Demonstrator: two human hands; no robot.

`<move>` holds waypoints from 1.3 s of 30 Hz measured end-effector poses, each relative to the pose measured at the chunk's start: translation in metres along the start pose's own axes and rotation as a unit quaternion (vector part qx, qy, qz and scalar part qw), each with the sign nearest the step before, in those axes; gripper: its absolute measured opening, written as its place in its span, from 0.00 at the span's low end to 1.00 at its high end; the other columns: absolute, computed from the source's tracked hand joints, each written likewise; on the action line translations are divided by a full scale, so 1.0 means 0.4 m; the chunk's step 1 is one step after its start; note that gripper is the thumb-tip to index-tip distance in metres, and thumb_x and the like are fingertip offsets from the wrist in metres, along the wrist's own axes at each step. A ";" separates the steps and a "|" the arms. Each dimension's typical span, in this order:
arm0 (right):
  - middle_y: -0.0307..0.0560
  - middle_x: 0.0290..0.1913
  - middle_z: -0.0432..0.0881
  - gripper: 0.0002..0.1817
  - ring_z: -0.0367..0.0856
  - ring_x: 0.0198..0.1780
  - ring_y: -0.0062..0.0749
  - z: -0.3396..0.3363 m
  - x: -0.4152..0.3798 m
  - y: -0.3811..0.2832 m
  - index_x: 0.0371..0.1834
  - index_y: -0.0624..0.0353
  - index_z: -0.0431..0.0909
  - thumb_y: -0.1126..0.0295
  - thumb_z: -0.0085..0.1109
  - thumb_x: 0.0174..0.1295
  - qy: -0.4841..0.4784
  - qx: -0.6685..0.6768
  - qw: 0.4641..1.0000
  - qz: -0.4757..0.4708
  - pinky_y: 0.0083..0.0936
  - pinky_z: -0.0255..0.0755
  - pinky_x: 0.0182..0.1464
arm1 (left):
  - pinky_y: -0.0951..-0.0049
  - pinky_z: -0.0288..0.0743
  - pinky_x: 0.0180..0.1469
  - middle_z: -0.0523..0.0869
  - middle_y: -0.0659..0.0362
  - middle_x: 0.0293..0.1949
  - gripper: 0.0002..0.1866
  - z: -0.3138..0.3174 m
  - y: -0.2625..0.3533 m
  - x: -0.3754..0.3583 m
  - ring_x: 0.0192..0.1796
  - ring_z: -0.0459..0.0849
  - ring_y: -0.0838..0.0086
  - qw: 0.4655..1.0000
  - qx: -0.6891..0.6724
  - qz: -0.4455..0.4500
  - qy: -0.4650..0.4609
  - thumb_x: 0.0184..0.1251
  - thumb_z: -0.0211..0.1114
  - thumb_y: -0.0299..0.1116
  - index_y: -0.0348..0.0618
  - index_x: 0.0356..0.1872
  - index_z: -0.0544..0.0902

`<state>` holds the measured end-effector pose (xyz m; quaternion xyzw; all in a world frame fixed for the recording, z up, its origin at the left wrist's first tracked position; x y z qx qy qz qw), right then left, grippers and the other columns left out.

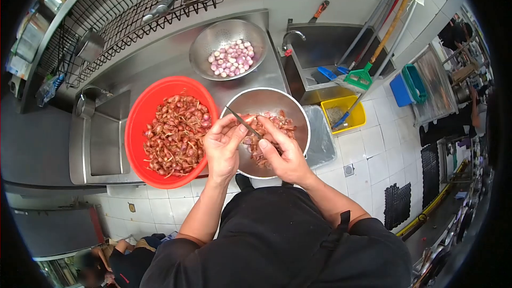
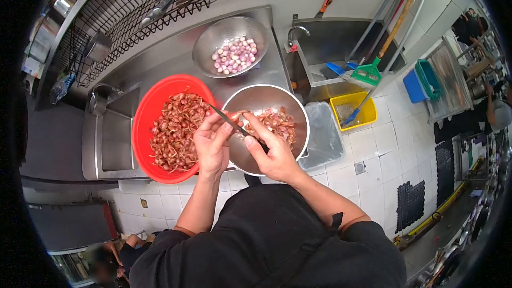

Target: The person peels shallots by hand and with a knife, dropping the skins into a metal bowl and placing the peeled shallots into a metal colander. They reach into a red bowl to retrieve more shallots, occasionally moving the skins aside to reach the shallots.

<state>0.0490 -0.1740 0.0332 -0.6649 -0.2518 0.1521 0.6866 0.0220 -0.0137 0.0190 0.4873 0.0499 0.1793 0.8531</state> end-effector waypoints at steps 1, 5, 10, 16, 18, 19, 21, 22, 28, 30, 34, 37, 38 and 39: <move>0.41 0.43 0.82 0.28 0.75 0.40 0.19 -0.006 -0.004 -0.009 0.76 0.63 0.61 0.71 0.51 0.73 -0.002 0.002 1.000 0.016 0.20 0.71 0.48 | 0.69 0.81 0.56 0.86 0.47 0.50 0.15 0.008 -0.002 -0.005 0.51 0.86 0.69 1.000 0.004 0.007 0.004 0.68 0.64 0.19 0.31 0.55 0.78; 0.45 0.51 0.82 0.28 0.76 0.43 0.19 -0.018 -0.010 -0.033 0.75 0.64 0.62 0.72 0.51 0.73 -0.009 0.007 0.999 0.033 0.20 0.71 0.49 | 0.70 0.81 0.55 0.86 0.48 0.50 0.15 0.021 -0.010 -0.015 0.51 0.86 0.70 1.000 -0.016 0.012 0.001 0.67 0.64 0.18 0.31 0.54 0.78; 0.50 0.64 0.77 0.26 0.79 0.55 0.23 -0.027 -0.006 -0.022 0.73 0.65 0.65 0.74 0.51 0.72 0.014 -0.063 0.991 -0.116 0.22 0.71 0.59 | 0.73 0.82 0.55 0.86 0.51 0.47 0.16 0.046 0.009 -0.022 0.50 0.86 0.71 0.999 0.019 0.036 0.000 0.63 0.66 0.13 0.31 0.52 0.79; 0.50 0.58 0.82 0.21 0.78 0.59 0.27 -0.034 -0.001 -0.039 0.66 0.69 0.72 0.73 0.53 0.73 0.020 0.023 0.997 -0.067 0.26 0.69 0.64 | 0.71 0.82 0.56 0.84 0.49 0.50 0.16 0.068 0.018 -0.048 0.53 0.85 0.69 0.990 0.097 0.090 -0.040 0.63 0.66 0.13 0.30 0.52 0.78; 0.48 0.52 0.84 0.20 0.81 0.52 0.25 -0.026 -0.004 -0.049 0.65 0.68 0.73 0.72 0.53 0.73 0.031 0.045 0.997 -0.046 0.24 0.73 0.58 | 0.68 0.80 0.59 0.84 0.49 0.50 0.16 0.066 0.013 -0.047 0.54 0.84 0.69 0.991 0.091 0.089 -0.042 0.64 0.65 0.14 0.31 0.53 0.78; 0.47 0.45 0.86 0.19 0.83 0.46 0.23 -0.024 -0.002 -0.051 0.64 0.68 0.75 0.71 0.53 0.74 0.042 0.067 0.997 -0.024 0.21 0.76 0.52 | 0.68 0.79 0.60 0.84 0.50 0.50 0.17 0.058 0.007 -0.038 0.55 0.83 0.70 0.995 0.049 0.071 -0.048 0.64 0.65 0.14 0.32 0.54 0.77; 0.44 0.39 0.84 0.19 0.80 0.37 0.19 -0.032 0.005 -0.052 0.64 0.67 0.75 0.70 0.53 0.75 0.020 0.171 0.985 0.028 0.17 0.74 0.42 | 0.67 0.78 0.61 0.83 0.50 0.50 0.18 0.039 -0.002 -0.021 0.55 0.82 0.70 0.997 0.007 0.056 -0.054 0.64 0.65 0.14 0.33 0.55 0.77; 0.42 0.33 0.83 0.18 0.78 0.29 0.16 -0.031 0.007 -0.049 0.64 0.66 0.76 0.69 0.52 0.75 -0.002 0.273 0.958 0.083 0.13 0.73 0.32 | 0.67 0.78 0.60 0.83 0.51 0.51 0.18 0.030 -0.009 -0.013 0.55 0.82 0.70 0.992 -0.095 -0.014 -0.077 0.65 0.64 0.15 0.34 0.56 0.77; 0.37 0.25 0.77 0.18 0.68 0.19 0.12 -0.006 0.012 -0.039 0.64 0.65 0.75 0.69 0.52 0.76 0.042 0.209 0.970 0.117 0.12 0.63 0.22 | 0.70 0.79 0.56 0.83 0.49 0.54 0.16 0.006 -0.034 -0.003 0.55 0.82 0.69 0.988 -0.113 -0.044 -0.098 0.71 0.60 0.21 0.36 0.59 0.76; 0.36 0.25 0.77 0.18 0.68 0.19 0.12 0.001 0.008 -0.023 0.64 0.65 0.75 0.68 0.51 0.76 0.051 0.190 0.976 0.094 0.12 0.63 0.22 | 0.70 0.79 0.56 0.82 0.48 0.56 0.16 -0.009 -0.043 -0.006 0.55 0.83 0.68 0.993 -0.041 0.003 -0.114 0.73 0.59 0.23 0.36 0.59 0.76; 0.37 0.23 0.77 0.18 0.68 0.19 0.11 -0.027 0.019 -0.004 0.64 0.64 0.76 0.68 0.51 0.76 0.152 0.173 0.972 0.050 0.11 0.63 0.22 | 0.70 0.81 0.53 0.81 0.47 0.58 0.17 -0.014 -0.011 0.005 0.54 0.84 0.67 0.989 -0.101 -0.068 -0.081 0.74 0.57 0.23 0.36 0.61 0.75; 0.34 0.22 0.75 0.19 0.69 0.21 0.11 -0.059 0.029 0.027 0.63 0.67 0.75 0.67 0.49 0.77 0.171 0.064 0.983 0.037 0.14 0.63 0.23 | 0.70 0.80 0.54 0.79 0.45 0.60 0.17 -0.024 0.003 0.002 0.55 0.83 0.65 0.982 -0.140 -0.102 -0.072 0.76 0.55 0.26 0.35 0.62 0.74; 0.32 0.21 0.73 0.20 0.67 0.21 0.11 -0.071 0.033 0.049 0.64 0.69 0.74 0.66 0.48 0.77 0.174 -0.019 0.984 0.019 0.15 0.62 0.23 | 0.70 0.80 0.55 0.80 0.46 0.60 0.17 -0.027 0.004 0.001 0.55 0.83 0.66 0.978 -0.156 -0.118 -0.069 0.76 0.55 0.27 0.34 0.62 0.74; 0.31 0.21 0.71 0.21 0.66 0.22 0.11 -0.094 0.033 0.100 0.66 0.70 0.72 0.67 0.49 0.76 0.110 -0.097 0.987 0.060 0.16 0.63 0.25 | 0.70 0.80 0.55 0.80 0.46 0.60 0.17 -0.034 -0.001 0.002 0.55 0.83 0.66 0.978 -0.156 -0.119 -0.069 0.76 0.55 0.27 0.34 0.62 0.74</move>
Point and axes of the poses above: each hand's wrist, its own x-axis towards the middle knuckle, its own z-axis out of the palm, y = z × x, the point moved 2 cm from there along x, towards the middle knuckle
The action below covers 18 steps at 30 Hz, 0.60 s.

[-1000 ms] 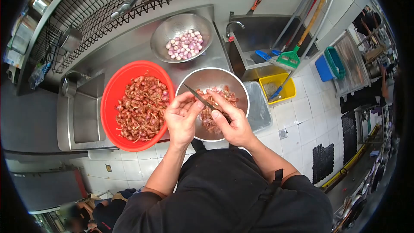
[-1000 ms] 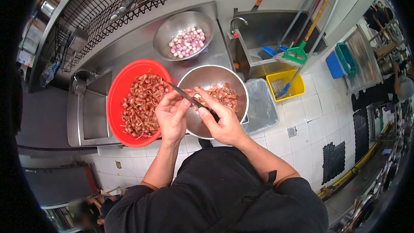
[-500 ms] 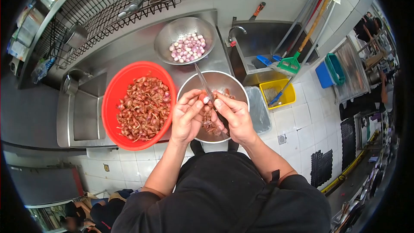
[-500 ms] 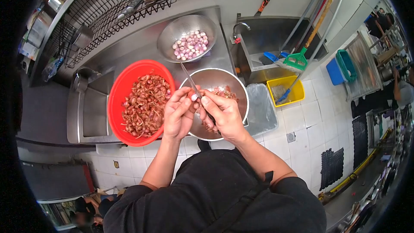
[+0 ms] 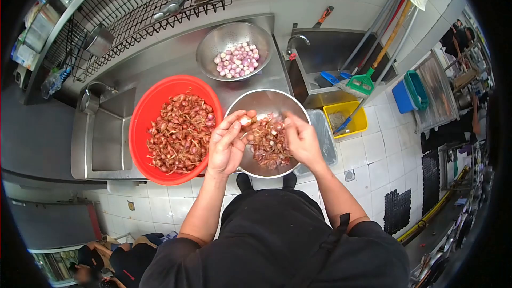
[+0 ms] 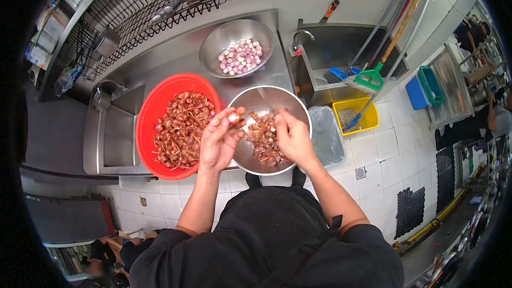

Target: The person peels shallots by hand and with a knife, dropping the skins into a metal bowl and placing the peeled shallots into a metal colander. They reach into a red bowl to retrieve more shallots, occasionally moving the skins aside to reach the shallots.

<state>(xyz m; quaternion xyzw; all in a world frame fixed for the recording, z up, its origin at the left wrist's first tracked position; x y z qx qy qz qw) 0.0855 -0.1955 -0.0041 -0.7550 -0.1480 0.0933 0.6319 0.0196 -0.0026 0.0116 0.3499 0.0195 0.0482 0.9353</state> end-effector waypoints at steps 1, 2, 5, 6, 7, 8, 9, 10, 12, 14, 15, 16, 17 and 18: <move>0.31 0.21 0.71 0.21 0.66 0.22 0.11 0.001 0.000 0.022 0.66 0.70 0.72 0.67 0.49 0.76 0.001 -0.001 1.000 0.000 0.16 0.63 0.25 | 0.70 0.80 0.55 0.79 0.46 0.61 0.17 -0.012 -0.006 0.004 0.54 0.84 0.66 1.000 -0.008 0.003 -0.004 0.77 0.54 0.28 0.34 0.62 0.74; 0.31 0.21 0.71 0.21 0.66 0.23 0.10 0.004 -0.004 0.039 0.66 0.70 0.72 0.68 0.49 0.75 -0.003 -0.049 0.999 0.002 0.16 0.62 0.25 | 0.70 0.79 0.56 0.79 0.46 0.61 0.17 -0.022 -0.011 0.006 0.54 0.84 0.66 1.000 -0.017 0.005 -0.007 0.77 0.54 0.29 0.33 0.62 0.74; 0.30 0.25 0.72 0.23 0.66 0.25 0.11 0.020 -0.038 0.002 0.69 0.69 0.69 0.71 0.49 0.74 -0.013 -0.049 0.999 0.006 0.16 0.63 0.28 | 0.71 0.79 0.57 0.81 0.49 0.58 0.16 -0.011 -0.010 0.003 0.52 0.84 0.68 1.000 -0.008 0.012 0.027 0.76 0.57 0.27 0.33 0.60 0.75; 0.38 0.35 0.79 0.22 0.73 0.33 0.14 0.031 -0.052 -0.028 0.68 0.68 0.70 0.72 0.51 0.73 -0.030 0.035 0.999 0.001 0.17 0.69 0.36 | 0.71 0.79 0.57 0.81 0.49 0.58 0.16 -0.008 -0.018 -0.002 0.52 0.84 0.68 0.999 -0.008 0.010 0.029 0.76 0.57 0.27 0.33 0.60 0.75; 0.46 0.46 0.86 0.22 0.80 0.41 0.17 0.036 -0.062 -0.056 0.68 0.68 0.70 0.72 0.52 0.72 -0.046 0.119 0.992 -0.005 0.19 0.74 0.45 | 0.71 0.79 0.56 0.83 0.51 0.55 0.16 -0.004 -0.024 -0.007 0.52 0.84 0.69 0.997 0.037 0.042 0.049 0.74 0.59 0.25 0.33 0.60 0.76; 0.44 0.53 0.84 0.25 0.79 0.44 0.16 0.040 -0.070 -0.075 0.71 0.65 0.67 0.76 0.53 0.71 -0.097 0.143 0.985 0.022 0.18 0.74 0.47 | 0.72 0.79 0.56 0.84 0.52 0.53 0.16 0.001 -0.029 -0.010 0.52 0.84 0.70 0.992 0.083 0.073 0.068 0.72 0.60 0.22 0.33 0.59 0.76; 0.44 0.53 0.84 0.25 0.79 0.44 0.16 0.044 -0.074 -0.088 0.71 0.65 0.67 0.76 0.53 0.71 -0.095 0.143 0.985 0.023 0.18 0.74 0.47 | 0.72 0.79 0.56 0.84 0.52 0.53 0.16 0.005 -0.034 -0.013 0.52 0.84 0.70 0.992 0.084 0.071 0.067 0.72 0.60 0.22 0.33 0.59 0.76; 0.45 0.55 0.83 0.25 0.79 0.46 0.16 0.052 -0.076 -0.101 0.72 0.65 0.66 0.75 0.53 0.72 -0.107 0.137 0.985 -0.002 0.18 0.73 0.48 | 0.72 0.80 0.56 0.84 0.53 0.51 0.17 0.009 -0.036 -0.014 0.51 0.85 0.71 0.990 0.092 0.086 0.061 0.71 0.61 0.20 0.33 0.59 0.76; 0.50 0.62 0.79 0.27 0.77 0.54 0.19 0.075 -0.071 -0.107 0.74 0.66 0.64 0.75 0.53 0.72 -0.093 0.142 0.983 -0.068 0.20 0.71 0.57 | 0.71 0.80 0.56 0.85 0.54 0.49 0.17 0.028 -0.036 -0.015 0.49 0.85 0.72 0.985 0.118 0.117 0.057 0.70 0.62 0.19 0.32 0.58 0.77; 0.51 0.63 0.78 0.27 0.77 0.56 0.21 0.079 -0.068 -0.115 0.73 0.67 0.64 0.75 0.53 0.72 -0.090 0.145 0.983 -0.072 0.21 0.70 0.59 | 0.72 0.80 0.56 0.85 0.54 0.49 0.17 0.035 -0.040 -0.018 0.49 0.85 0.72 0.977 0.147 0.140 0.069 0.69 0.62 0.18 0.32 0.58 0.77; 0.52 0.64 0.77 0.27 0.76 0.58 0.23 0.080 -0.067 -0.118 0.73 0.68 0.64 0.76 0.53 0.72 -0.089 0.147 0.982 -0.076 0.22 0.69 0.61 | 0.73 0.79 0.56 0.85 0.54 0.48 0.17 0.038 -0.040 -0.020 0.50 0.85 0.73 0.967 0.176 0.164 0.082 0.69 0.62 0.18 0.32 0.58 0.77; 0.52 0.64 0.77 0.27 0.76 0.58 0.23 0.083 -0.066 -0.115 0.73 0.68 0.64 0.76 0.53 0.72 -0.089 0.148 0.982 -0.075 0.22 0.69 0.61 | 0.73 0.79 0.56 0.85 0.54 0.48 0.17 0.042 -0.043 -0.022 0.50 0.85 0.73 0.967 0.176 0.164 0.083 0.69 0.62 0.18 0.32 0.58 0.77; 0.54 0.66 0.76 0.26 0.76 0.60 0.25 0.086 -0.066 -0.112 0.73 0.68 0.64 0.76 0.52 0.72 -0.087 0.135 0.982 -0.098 0.24 0.68 0.63 | 0.73 0.79 0.56 0.84 0.53 0.50 0.16 0.047 -0.043 -0.026 0.50 0.84 0.74 0.956 0.211 0.185 0.089 0.69 0.62 0.18 0.31 0.57 0.77; 0.55 0.67 0.74 0.26 0.75 0.61 0.27 0.090 -0.066 -0.113 0.73 0.68 0.64 0.76 0.52 0.72 -0.084 0.122 0.981 -0.121 0.25 0.67 0.64 | 0.73 0.78 0.57 0.84 0.52 0.51 0.16 0.051 -0.041 -0.029 0.51 0.83 0.74 0.942 0.247 0.207 0.094 0.69 0.62 0.17 0.31 0.57 0.77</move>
Point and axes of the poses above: each hand's wrist, its own x-axis towards the middle knuckle, its own z-axis out of the palm, y = z × x, the point moved 2 cm from there along x, towards the middle knuckle
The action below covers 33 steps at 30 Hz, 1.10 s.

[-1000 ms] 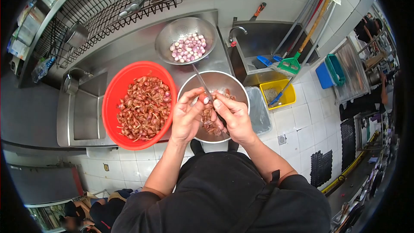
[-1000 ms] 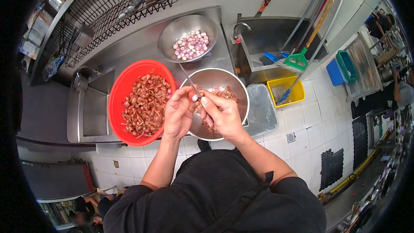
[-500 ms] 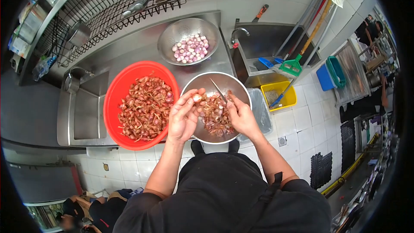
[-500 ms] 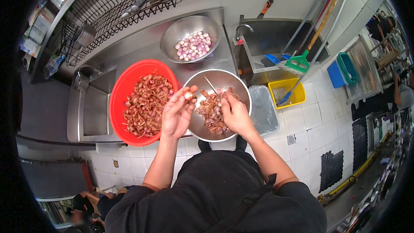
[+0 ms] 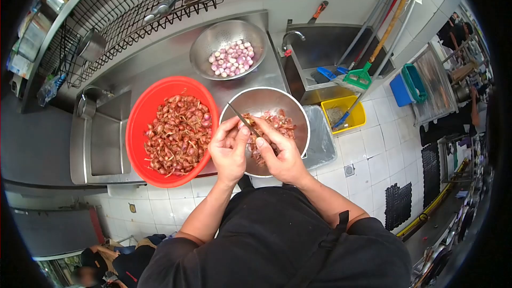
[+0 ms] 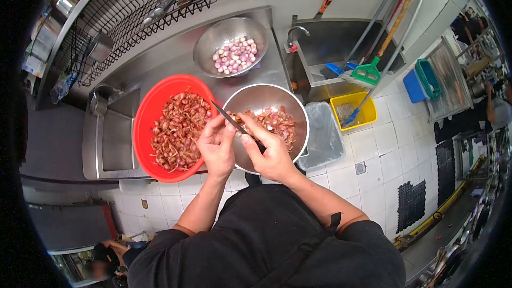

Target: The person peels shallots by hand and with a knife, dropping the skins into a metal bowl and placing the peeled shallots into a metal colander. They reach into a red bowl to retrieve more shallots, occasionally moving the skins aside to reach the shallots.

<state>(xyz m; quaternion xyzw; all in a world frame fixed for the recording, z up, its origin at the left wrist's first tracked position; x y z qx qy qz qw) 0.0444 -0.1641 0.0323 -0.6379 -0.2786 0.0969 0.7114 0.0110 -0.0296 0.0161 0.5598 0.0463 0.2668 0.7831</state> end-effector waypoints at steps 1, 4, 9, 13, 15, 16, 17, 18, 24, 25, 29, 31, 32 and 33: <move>0.55 0.67 0.74 0.26 0.75 0.61 0.27 0.006 0.001 -0.004 0.73 0.68 0.64 0.76 0.52 0.72 -0.001 0.000 1.000 0.000 0.25 0.67 0.64 | 0.73 0.78 0.57 0.84 0.52 0.51 0.16 0.003 0.000 0.002 0.51 0.83 0.74 1.000 0.000 0.000 0.001 0.69 0.62 0.17 0.31 0.57 0.77; 0.51 0.62 0.78 0.24 0.77 0.56 0.23 0.013 0.005 -0.027 0.71 0.67 0.66 0.76 0.51 0.72 0.025 0.034 0.999 0.011 0.22 0.70 0.59 | 0.76 0.80 0.54 0.82 0.50 0.53 0.16 0.006 0.011 0.004 0.52 0.84 0.72 0.994 0.050 0.092 0.000 0.68 0.63 0.15 0.27 0.55 0.77; 0.34 0.34 0.78 0.22 0.70 0.30 0.08 -0.017 0.024 -0.031 0.68 0.67 0.71 0.75 0.54 0.72 0.024 0.113 0.984 0.136 0.11 0.67 0.31 | 0.73 0.77 0.59 0.81 0.49 0.54 0.17 0.017 0.047 -0.010 0.52 0.83 0.72 0.961 0.211 0.167 -0.070 0.67 0.62 0.14 0.29 0.56 0.77; 0.33 0.25 0.75 0.20 0.69 0.24 0.10 -0.029 0.030 -0.030 0.67 0.66 0.73 0.72 0.54 0.74 0.017 0.184 0.970 0.158 0.12 0.64 0.25 | 0.65 0.76 0.62 0.82 0.50 0.55 0.16 -0.001 -0.003 0.031 0.53 0.84 0.69 0.996 -0.074 -0.007 -0.053 0.73 0.62 0.25 0.35 0.59 0.76; 0.34 0.24 0.75 0.19 0.67 0.21 0.10 -0.024 0.035 -0.006 0.66 0.66 0.73 0.72 0.52 0.75 0.049 0.162 0.977 0.130 0.12 0.62 0.23 | 0.65 0.75 0.61 0.82 0.52 0.57 0.16 -0.004 -0.008 0.036 0.56 0.83 0.70 0.992 -0.109 -0.021 -0.060 0.75 0.60 0.30 0.39 0.60 0.76; 0.35 0.23 0.75 0.19 0.66 0.19 0.11 -0.022 0.037 0.003 0.66 0.65 0.73 0.71 0.50 0.76 0.083 0.141 0.981 0.105 0.13 0.61 0.21 | 0.67 0.75 0.60 0.81 0.53 0.58 0.16 -0.010 -0.012 0.036 0.56 0.81 0.71 0.982 -0.169 -0.063 -0.055 0.75 0.60 0.30 0.40 0.61 0.76; 0.35 0.23 0.75 0.19 0.66 0.19 0.11 -0.021 0.040 0.008 0.66 0.65 0.73 0.71 0.50 0.76 0.080 0.143 0.981 0.106 0.13 0.61 0.21 | 0.69 0.75 0.58 0.81 0.55 0.59 0.16 -0.016 -0.017 0.035 0.57 0.80 0.73 0.967 -0.226 -0.105 -0.050 0.75 0.60 0.30 0.41 0.61 0.76; 0.34 0.24 0.75 0.19 0.67 0.21 0.11 -0.026 0.042 0.011 0.65 0.66 0.73 0.72 0.51 0.75 0.095 0.128 0.982 0.103 0.13 0.62 0.23 | 0.72 0.74 0.57 0.80 0.55 0.59 0.16 -0.024 -0.020 0.040 0.55 0.79 0.75 0.958 -0.250 -0.124 -0.064 0.76 0.59 0.31 0.40 0.61 0.76; 0.55 0.42 0.87 0.22 0.84 0.38 0.30 -0.100 0.063 0.096 0.65 0.72 0.71 0.67 0.51 0.74 0.088 -0.120 0.983 0.109 0.26 0.77 0.44 | 0.72 0.75 0.54 0.80 0.52 0.58 0.13 -0.060 -0.019 0.064 0.50 0.80 0.73 0.958 -0.248 -0.138 -0.049 0.77 0.58 0.32 0.38 0.56 0.77; 0.55 0.42 0.87 0.22 0.84 0.38 0.30 -0.113 0.060 0.099 0.65 0.72 0.71 0.67 0.51 0.74 0.086 -0.119 0.983 0.110 0.26 0.77 0.44 | 0.72 0.75 0.53 0.80 0.51 0.58 0.12 -0.065 -0.016 0.065 0.50 0.80 0.72 0.964 -0.226 -0.129 -0.063 0.77 0.58 0.32 0.38 0.55 0.77; 0.57 0.47 0.86 0.21 0.84 0.44 0.30 -0.102 0.050 0.077 0.64 0.72 0.72 0.69 0.51 0.73 0.018 -0.211 0.960 0.184 0.26 0.76 0.49 | 0.71 0.77 0.50 0.81 0.50 0.56 0.12 -0.073 -0.013 0.074 0.51 0.82 0.68 0.965 -0.217 -0.108 -0.100 0.72 0.63 0.26 0.41 0.54 0.78; 0.47 0.42 0.86 0.21 0.82 0.41 0.21 -0.077 0.042 0.048 0.66 0.69 0.71 0.72 0.52 0.73 0.032 -0.029 0.985 0.165 0.22 0.76 0.45 | 0.72 0.77 0.51 0.82 0.51 0.56 0.13 -0.064 0.000 0.075 0.51 0.83 0.69 0.967 -0.216 -0.105 -0.087 0.70 0.65 0.25 0.43 0.54 0.78; 0.40 0.40 0.83 0.21 0.78 0.40 0.14 -0.066 0.038 0.023 0.68 0.67 0.70 0.75 0.52 0.72 0.025 0.012 0.988 0.151 0.18 0.74 0.42 | 0.72 0.78 0.51 0.82 0.52 0.56 0.15 -0.061 0.004 0.074 0.51 0.83 0.69 0.968 -0.217 -0.102 -0.073 0.68 0.67 0.24 0.44 0.54 0.79; 0.40 0.40 0.83 0.21 0.78 0.40 0.14 -0.059 0.034 -0.002 0.68 0.67 0.70 0.75 0.52 0.72 0.027 0.012 0.988 0.152 0.18 0.74 0.42 | 0.72 0.78 0.51 0.82 0.52 0.56 0.15 -0.063 -0.001 0.073 0.51 0.83 0.69 0.968 -0.216 -0.104 -0.075 0.68 0.67 0.24 0.44 0.54 0.79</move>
Point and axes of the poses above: each hand's wrist, its own x-axis towards the middle knuckle, its own z-axis out of the palm, y = z × x, the point moved 2 cm from there along x, towards the middle knuckle
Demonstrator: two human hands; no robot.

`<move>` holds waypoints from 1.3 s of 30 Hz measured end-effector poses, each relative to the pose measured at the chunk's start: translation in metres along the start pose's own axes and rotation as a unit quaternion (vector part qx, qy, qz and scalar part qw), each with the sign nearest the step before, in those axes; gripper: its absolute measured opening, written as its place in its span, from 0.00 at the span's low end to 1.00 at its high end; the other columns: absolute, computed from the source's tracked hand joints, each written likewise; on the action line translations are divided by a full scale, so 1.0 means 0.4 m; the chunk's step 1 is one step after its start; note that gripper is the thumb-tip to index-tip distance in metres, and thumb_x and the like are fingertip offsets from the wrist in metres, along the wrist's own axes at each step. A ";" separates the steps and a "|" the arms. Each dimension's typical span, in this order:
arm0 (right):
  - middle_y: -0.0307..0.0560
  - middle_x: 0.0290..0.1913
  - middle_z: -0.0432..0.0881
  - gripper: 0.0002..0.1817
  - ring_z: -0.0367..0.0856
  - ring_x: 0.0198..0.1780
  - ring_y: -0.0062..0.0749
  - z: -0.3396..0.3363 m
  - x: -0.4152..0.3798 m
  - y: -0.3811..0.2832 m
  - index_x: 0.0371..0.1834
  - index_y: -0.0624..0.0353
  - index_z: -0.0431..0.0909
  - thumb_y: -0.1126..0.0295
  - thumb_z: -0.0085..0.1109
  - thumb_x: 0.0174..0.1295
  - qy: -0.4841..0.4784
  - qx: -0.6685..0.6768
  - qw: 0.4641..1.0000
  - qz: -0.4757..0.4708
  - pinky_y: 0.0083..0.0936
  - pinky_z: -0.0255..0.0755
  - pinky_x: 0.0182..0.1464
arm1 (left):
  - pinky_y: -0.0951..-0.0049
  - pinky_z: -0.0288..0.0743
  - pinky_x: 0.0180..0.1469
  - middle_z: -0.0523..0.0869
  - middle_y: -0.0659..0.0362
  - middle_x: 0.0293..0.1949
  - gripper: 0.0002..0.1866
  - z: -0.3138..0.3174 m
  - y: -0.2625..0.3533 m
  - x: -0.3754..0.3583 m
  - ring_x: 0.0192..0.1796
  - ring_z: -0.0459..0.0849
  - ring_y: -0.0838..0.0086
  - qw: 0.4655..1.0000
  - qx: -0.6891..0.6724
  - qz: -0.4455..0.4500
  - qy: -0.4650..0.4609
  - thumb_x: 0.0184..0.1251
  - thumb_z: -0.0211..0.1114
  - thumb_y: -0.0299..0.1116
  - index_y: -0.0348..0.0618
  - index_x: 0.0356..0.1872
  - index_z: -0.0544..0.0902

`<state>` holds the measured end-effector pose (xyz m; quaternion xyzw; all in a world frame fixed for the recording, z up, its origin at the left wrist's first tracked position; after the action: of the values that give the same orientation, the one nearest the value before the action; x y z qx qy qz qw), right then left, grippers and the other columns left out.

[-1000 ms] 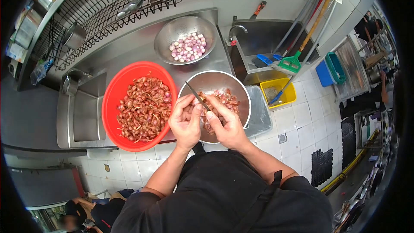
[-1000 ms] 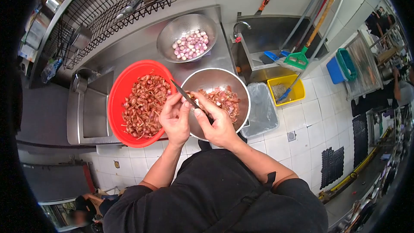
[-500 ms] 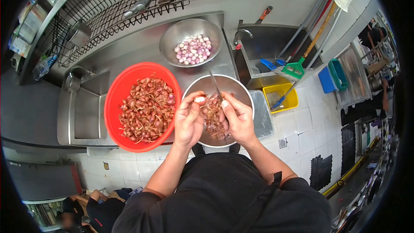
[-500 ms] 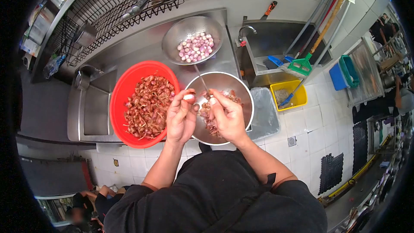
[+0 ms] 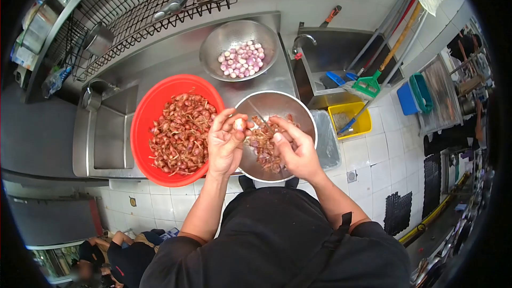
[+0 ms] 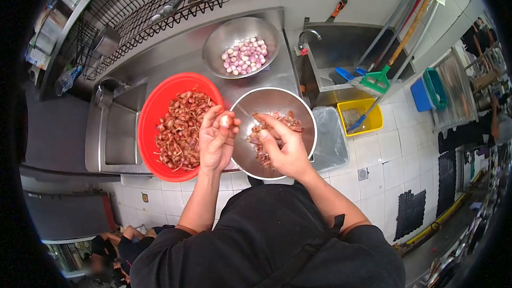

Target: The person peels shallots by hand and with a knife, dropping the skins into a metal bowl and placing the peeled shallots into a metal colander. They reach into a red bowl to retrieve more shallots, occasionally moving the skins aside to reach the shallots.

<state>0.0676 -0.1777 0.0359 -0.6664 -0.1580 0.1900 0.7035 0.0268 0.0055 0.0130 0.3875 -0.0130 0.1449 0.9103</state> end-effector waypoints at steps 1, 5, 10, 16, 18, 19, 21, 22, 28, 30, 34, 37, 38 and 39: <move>0.39 0.41 0.83 0.22 0.78 0.40 0.13 0.009 -0.011 -0.021 0.68 0.67 0.70 0.75 0.53 0.72 -0.041 0.019 0.999 -0.005 0.18 0.74 0.43 | 0.73 0.78 0.52 0.82 0.53 0.56 0.17 -0.007 -0.006 0.000 0.51 0.83 0.70 1.000 0.001 0.008 -0.006 0.66 0.69 0.24 0.43 0.54 0.79; 0.47 0.54 0.83 0.25 0.79 0.53 0.20 0.052 -0.031 -0.038 0.71 0.66 0.67 0.77 0.53 0.71 -0.094 0.069 0.993 -0.032 0.20 0.73 0.56 | 0.74 0.78 0.54 0.82 0.54 0.56 0.19 -0.013 -0.022 -0.007 0.50 0.83 0.73 0.998 0.014 0.051 -0.028 0.59 0.73 0.21 0.42 0.52 0.81; 0.54 0.63 0.80 0.22 0.76 0.64 0.30 0.070 -0.024 -0.057 0.68 0.69 0.71 0.78 0.53 0.70 -0.059 0.025 0.993 -0.102 0.27 0.67 0.67 | 0.72 0.84 0.53 0.81 0.47 0.57 0.21 0.008 -0.024 -0.008 0.52 0.84 0.70 0.994 0.029 0.099 -0.025 0.54 0.72 0.12 0.38 0.49 0.82; 0.48 0.52 0.86 0.20 0.82 0.52 0.23 0.070 -0.014 -0.052 0.65 0.68 0.74 0.76 0.52 0.72 -0.019 0.020 0.989 -0.149 0.21 0.73 0.57 | 0.71 0.84 0.54 0.81 0.47 0.57 0.21 0.014 -0.023 -0.012 0.53 0.84 0.69 0.993 0.031 0.114 -0.027 0.54 0.72 0.12 0.39 0.49 0.82; 0.42 0.45 0.85 0.20 0.80 0.44 0.18 0.053 -0.016 -0.042 0.65 0.67 0.75 0.76 0.51 0.72 -0.029 0.033 0.996 -0.078 0.18 0.73 0.50 | 0.71 0.83 0.55 0.82 0.48 0.57 0.21 0.016 -0.024 -0.012 0.54 0.84 0.68 0.992 0.035 0.117 -0.026 0.55 0.72 0.12 0.40 0.50 0.82; 0.36 0.38 0.83 0.19 0.77 0.35 0.13 0.048 -0.017 -0.034 0.66 0.66 0.75 0.75 0.51 0.73 -0.039 0.045 0.998 -0.007 0.14 0.73 0.42 | 0.70 0.81 0.58 0.82 0.49 0.57 0.21 0.021 -0.026 -0.013 0.56 0.83 0.68 0.994 0.025 0.107 -0.027 0.56 0.72 0.14 0.40 0.51 0.82; 0.33 0.34 0.80 0.19 0.71 0.31 0.11 0.045 -0.010 -0.038 0.66 0.65 0.75 0.75 0.52 0.73 -0.023 0.068 0.997 -0.016 0.13 0.70 0.37 | 0.69 0.79 0.61 0.82 0.50 0.58 0.20 0.025 -0.028 -0.012 0.58 0.83 0.68 0.995 0.015 0.098 -0.028 0.57 0.72 0.15 0.41 0.52 0.82; 0.30 0.30 0.77 0.19 0.66 0.27 0.09 0.043 -0.006 -0.041 0.66 0.64 0.75 0.75 0.52 0.73 -0.005 0.092 0.995 -0.024 0.12 0.67 0.33 | 0.69 0.77 0.63 0.82 0.51 0.58 0.20 0.024 -0.031 -0.012 0.59 0.82 0.69 0.997 -0.024 0.065 -0.017 0.59 0.72 0.17 0.42 0.52 0.81; 0.31 0.24 0.72 0.21 0.65 0.25 0.09 0.020 0.019 -0.033 0.70 0.63 0.71 0.72 0.50 0.75 -0.001 0.020 0.998 -0.066 0.12 0.60 0.27 | 0.74 0.78 0.60 0.82 0.54 0.58 0.16 0.023 -0.030 -0.011 0.56 0.83 0.73 0.998 -0.057 0.007 -0.002 0.69 0.66 0.28 0.42 0.57 0.78; 0.31 0.25 0.72 0.23 0.66 0.26 0.09 0.027 0.009 -0.053 0.71 0.63 0.68 0.73 0.49 0.75 -0.006 0.030 0.997 -0.072 0.12 0.62 0.29 | 0.74 0.78 0.60 0.82 0.54 0.58 0.16 0.021 -0.032 -0.010 0.56 0.83 0.73 0.998 -0.061 -0.001 0.003 0.71 0.65 0.27 0.41 0.57 0.78; 0.36 0.37 0.79 0.27 0.71 0.34 0.10 0.030 -0.008 -0.038 0.74 0.65 0.61 0.76 0.51 0.73 -0.058 0.066 0.994 -0.068 0.14 0.68 0.40 | 0.72 0.79 0.59 0.81 0.53 0.59 0.16 0.019 -0.033 -0.006 0.57 0.83 0.69 0.998 -0.058 -0.011 -0.002 0.73 0.61 0.26 0.40 0.59 0.76; 0.33 0.34 0.76 0.27 0.70 0.33 0.10 0.031 -0.006 -0.046 0.75 0.65 0.61 0.75 0.52 0.73 -0.030 0.070 0.994 -0.081 0.13 0.67 0.38 | 0.70 0.79 0.58 0.80 0.51 0.61 0.17 0.026 -0.023 0.000 0.58 0.82 0.66 0.998 -0.050 -0.024 -0.012 0.74 0.60 0.25 0.40 0.62 0.75; 0.33 0.34 0.76 0.27 0.70 0.33 0.10 0.033 -0.005 -0.048 0.75 0.65 0.61 0.75 0.52 0.73 -0.029 0.071 0.994 -0.081 0.13 0.67 0.38 | 0.70 0.79 0.57 0.80 0.51 0.61 0.18 0.027 -0.021 0.001 0.59 0.82 0.65 0.998 -0.056 -0.028 -0.019 0.74 0.59 0.25 0.40 0.63 0.75; 0.32 0.33 0.76 0.27 0.69 0.32 0.10 0.036 -0.002 -0.048 0.74 0.65 0.62 0.75 0.52 0.73 -0.037 0.103 0.992 -0.057 0.13 0.66 0.37 | 0.70 0.79 0.57 0.80 0.51 0.61 0.18 0.030 -0.020 0.001 0.59 0.82 0.65 0.998 -0.056 -0.028 -0.020 0.74 0.59 0.25 0.40 0.63 0.75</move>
<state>0.0610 -0.1664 0.0559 -0.5730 -0.2015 0.1897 0.7714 0.0305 -0.0080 0.0157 0.3393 -0.0283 0.1105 0.9337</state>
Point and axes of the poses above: each hand's wrist, its own x-axis towards the middle knuckle, its own z-axis out of the palm, y = z × x, the point moved 2 cm from there along x, towards the middle knuckle
